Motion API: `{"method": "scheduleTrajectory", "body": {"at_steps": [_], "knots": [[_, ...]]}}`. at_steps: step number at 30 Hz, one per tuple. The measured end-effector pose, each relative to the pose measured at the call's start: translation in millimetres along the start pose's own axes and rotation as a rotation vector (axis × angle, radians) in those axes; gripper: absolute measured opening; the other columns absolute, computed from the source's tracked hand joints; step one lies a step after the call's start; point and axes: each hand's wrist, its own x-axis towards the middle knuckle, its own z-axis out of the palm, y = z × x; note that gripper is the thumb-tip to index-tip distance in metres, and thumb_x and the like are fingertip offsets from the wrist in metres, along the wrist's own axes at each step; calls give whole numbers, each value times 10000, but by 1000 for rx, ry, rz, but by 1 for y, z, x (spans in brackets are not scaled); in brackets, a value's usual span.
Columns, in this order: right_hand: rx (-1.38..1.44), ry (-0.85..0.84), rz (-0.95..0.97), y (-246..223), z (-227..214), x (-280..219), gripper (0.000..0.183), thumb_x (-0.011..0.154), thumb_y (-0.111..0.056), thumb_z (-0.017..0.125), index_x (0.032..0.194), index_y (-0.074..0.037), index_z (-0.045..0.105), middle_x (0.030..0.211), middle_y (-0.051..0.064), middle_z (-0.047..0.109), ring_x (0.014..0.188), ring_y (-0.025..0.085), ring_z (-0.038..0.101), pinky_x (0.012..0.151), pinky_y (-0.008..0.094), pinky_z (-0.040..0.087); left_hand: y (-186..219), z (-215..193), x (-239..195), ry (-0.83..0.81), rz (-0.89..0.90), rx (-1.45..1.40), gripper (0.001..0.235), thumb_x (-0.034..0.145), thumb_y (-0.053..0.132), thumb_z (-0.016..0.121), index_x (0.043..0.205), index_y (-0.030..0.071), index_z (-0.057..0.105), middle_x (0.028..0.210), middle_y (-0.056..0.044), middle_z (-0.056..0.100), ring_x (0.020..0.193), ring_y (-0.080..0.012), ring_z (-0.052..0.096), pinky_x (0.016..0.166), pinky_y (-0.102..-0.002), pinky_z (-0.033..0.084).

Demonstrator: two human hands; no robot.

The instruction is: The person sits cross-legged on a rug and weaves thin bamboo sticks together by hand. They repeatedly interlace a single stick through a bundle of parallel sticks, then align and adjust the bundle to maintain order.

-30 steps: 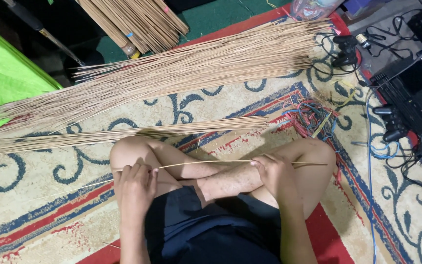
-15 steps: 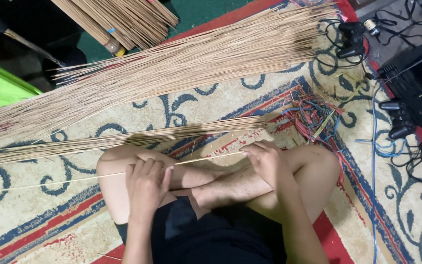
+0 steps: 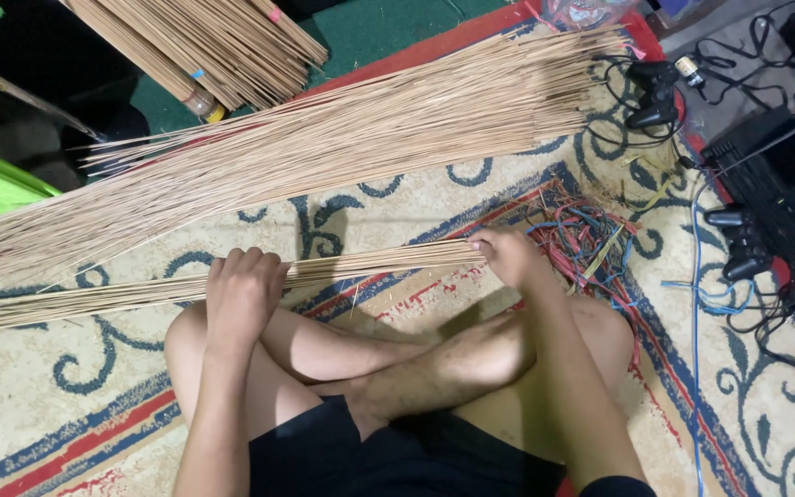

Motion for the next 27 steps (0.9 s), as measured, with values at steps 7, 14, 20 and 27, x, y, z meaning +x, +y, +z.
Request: {"method": "scheduleTrajectory", "body": {"at_steps": [7, 14, 20, 27], "knots": [[-22, 31, 97, -11, 10, -1, 182, 946, -214, 646, 1082, -191, 765, 1073, 121, 767, 1121, 386, 674, 947, 516, 554, -22, 68, -15, -130, -106, -37, 204, 927, 365, 737, 924, 161, 739, 797, -19, 640, 864, -256, 644, 806, -405, 512], [-74, -59, 137, 4, 34, 24, 258, 982, -181, 569, 1141, -284, 743, 1203, 41, 723, 1220, 338, 626, 980, 515, 557, -34, 116, -19, -362, -191, -96, 199, 941, 298, 690, 988, 114, 749, 844, -97, 672, 904, -314, 665, 843, -491, 538], [-177, -158, 75, 4, 48, 25, 415, 975, -183, 566, 1382, -260, 591, 1329, 117, 612, 1312, 399, 527, 1059, 573, 472, -6, 105, -9, -477, -121, 83, 303, 912, 313, 690, 1117, 92, 717, 995, -121, 685, 1029, -321, 649, 914, -499, 495], [-520, -273, 65, 17, 78, 37, 656, 890, -373, 743, 1456, -197, 461, 1421, 158, 479, 1331, 381, 476, 1092, 528, 401, 13, 113, -1, -787, -42, 287, 329, 991, 295, 553, 1296, 185, 614, 1248, -50, 648, 1233, -257, 577, 1016, -471, 428]]}}
